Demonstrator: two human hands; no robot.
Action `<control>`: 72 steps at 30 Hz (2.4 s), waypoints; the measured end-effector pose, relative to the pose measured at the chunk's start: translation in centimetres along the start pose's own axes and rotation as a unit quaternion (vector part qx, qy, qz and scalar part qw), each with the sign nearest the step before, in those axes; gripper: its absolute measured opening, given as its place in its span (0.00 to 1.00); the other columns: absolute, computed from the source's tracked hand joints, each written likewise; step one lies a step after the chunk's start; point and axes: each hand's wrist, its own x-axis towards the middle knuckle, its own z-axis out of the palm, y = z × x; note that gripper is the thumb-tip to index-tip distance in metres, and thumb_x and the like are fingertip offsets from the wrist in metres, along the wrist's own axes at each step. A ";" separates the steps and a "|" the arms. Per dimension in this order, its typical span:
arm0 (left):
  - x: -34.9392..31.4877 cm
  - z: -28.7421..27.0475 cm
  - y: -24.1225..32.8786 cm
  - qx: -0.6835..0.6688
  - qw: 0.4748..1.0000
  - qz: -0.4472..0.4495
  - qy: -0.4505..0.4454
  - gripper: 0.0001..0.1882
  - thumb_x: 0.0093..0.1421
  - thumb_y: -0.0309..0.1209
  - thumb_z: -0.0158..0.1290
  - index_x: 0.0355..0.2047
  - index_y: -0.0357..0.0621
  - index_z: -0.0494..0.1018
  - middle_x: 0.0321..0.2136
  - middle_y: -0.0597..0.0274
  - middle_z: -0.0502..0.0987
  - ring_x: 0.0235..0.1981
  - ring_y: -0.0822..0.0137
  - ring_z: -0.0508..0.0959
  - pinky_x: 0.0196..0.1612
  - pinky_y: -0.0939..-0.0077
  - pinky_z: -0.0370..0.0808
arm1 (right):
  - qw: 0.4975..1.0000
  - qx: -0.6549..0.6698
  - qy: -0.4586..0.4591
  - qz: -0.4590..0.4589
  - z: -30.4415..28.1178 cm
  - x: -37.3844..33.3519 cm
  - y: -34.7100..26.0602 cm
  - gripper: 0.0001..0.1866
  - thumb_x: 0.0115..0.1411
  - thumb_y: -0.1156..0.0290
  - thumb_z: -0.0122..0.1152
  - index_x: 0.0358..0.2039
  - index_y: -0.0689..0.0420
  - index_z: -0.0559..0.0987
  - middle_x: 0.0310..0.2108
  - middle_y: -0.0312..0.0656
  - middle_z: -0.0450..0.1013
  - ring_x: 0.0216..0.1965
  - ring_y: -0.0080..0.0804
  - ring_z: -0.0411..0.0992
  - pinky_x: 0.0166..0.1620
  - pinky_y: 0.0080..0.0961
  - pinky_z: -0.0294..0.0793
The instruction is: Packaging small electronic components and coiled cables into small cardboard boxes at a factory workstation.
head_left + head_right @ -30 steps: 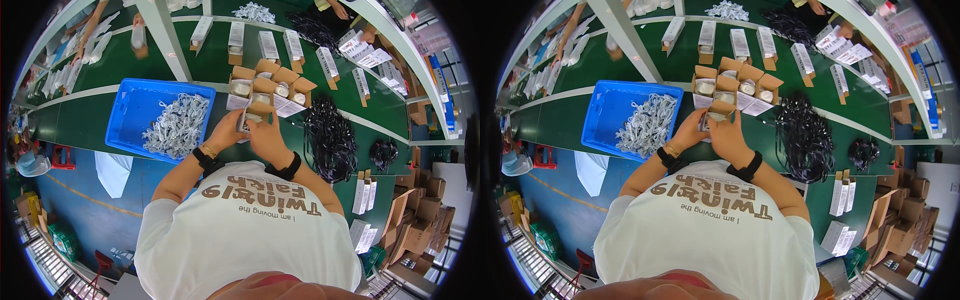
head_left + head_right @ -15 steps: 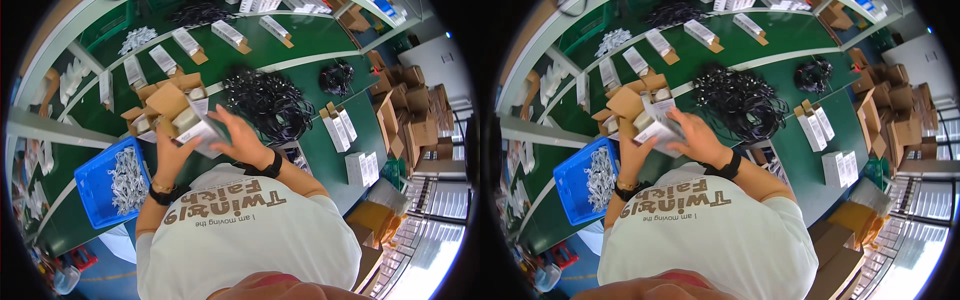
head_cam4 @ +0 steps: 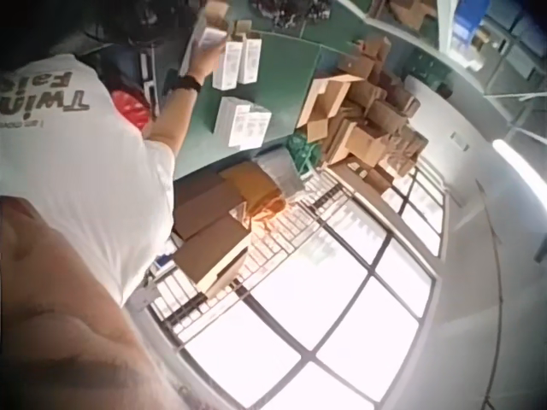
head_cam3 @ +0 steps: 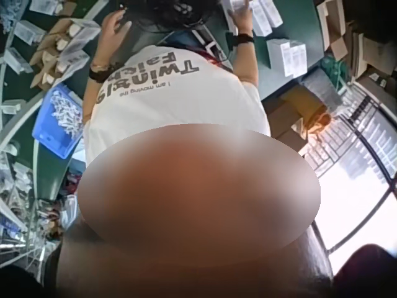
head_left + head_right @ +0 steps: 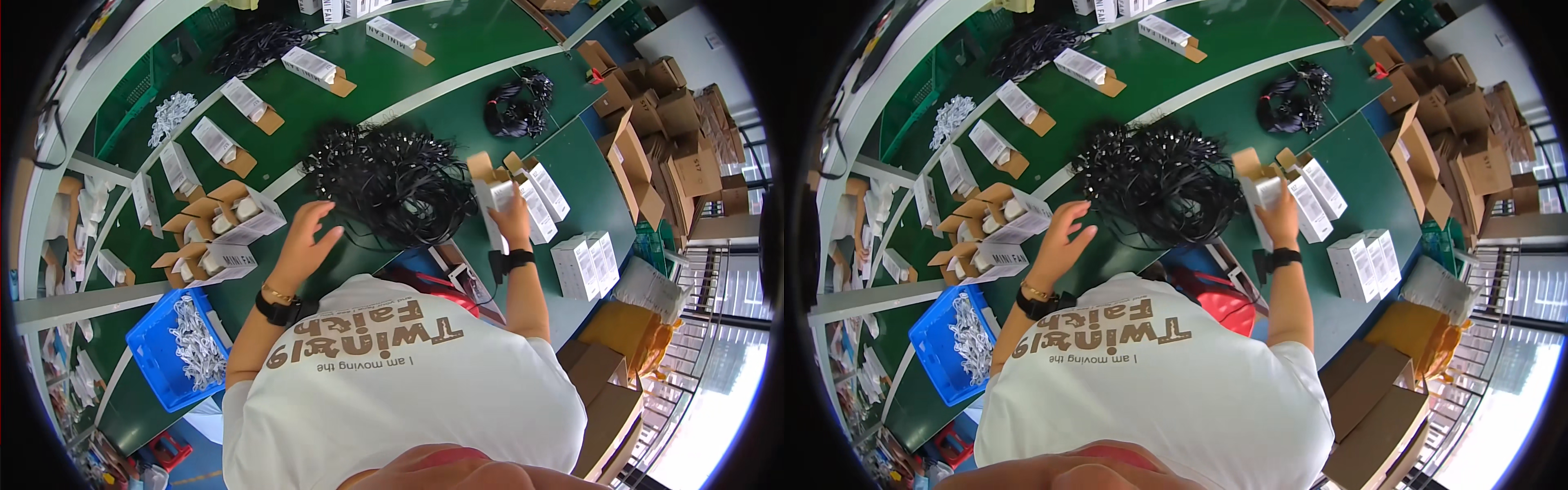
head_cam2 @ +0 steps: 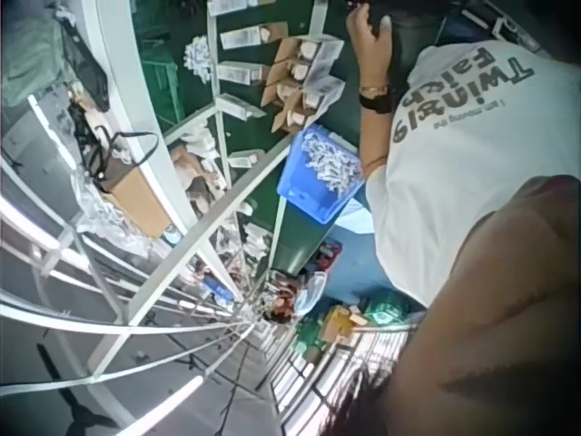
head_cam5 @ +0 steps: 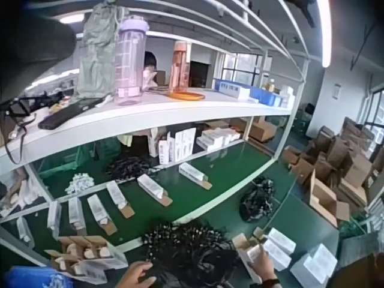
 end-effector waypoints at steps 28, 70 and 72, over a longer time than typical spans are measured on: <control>-3.3 -4.6 1.1 0.024 0.993 -0.036 0.111 0.20 0.56 0.27 0.55 0.50 0.42 0.67 0.49 0.60 0.69 0.50 0.66 0.69 0.51 0.71 0.68 | 0.926 0.206 -0.176 -0.263 -1.0 4.6 -20.9 0.06 0.57 0.73 0.55 0.34 0.59 0.72 0.25 0.39 0.72 0.26 0.26 0.71 0.30 0.24 0.70; -22.4 -17.6 -1.9 -0.109 0.959 -0.012 0.261 0.09 0.60 0.32 0.51 0.37 0.41 0.68 0.29 0.62 0.74 0.30 0.72 0.75 0.32 0.77 0.71 | 0.622 0.421 -0.552 -0.362 6.1 -18.9 -47.1 0.13 0.65 0.63 0.45 0.42 0.60 0.67 0.37 0.42 0.69 0.38 0.29 0.67 0.52 0.30 0.63; -23.2 -17.6 -4.3 -0.248 0.943 -0.047 0.215 0.09 0.61 0.33 0.51 0.37 0.41 0.69 0.28 0.63 0.74 0.30 0.74 0.74 0.32 0.78 0.70 | 0.579 0.490 -0.580 -0.299 6.2 -19.5 -46.7 0.15 0.66 0.59 0.44 0.39 0.60 0.68 0.32 0.40 0.70 0.34 0.30 0.69 0.51 0.31 0.65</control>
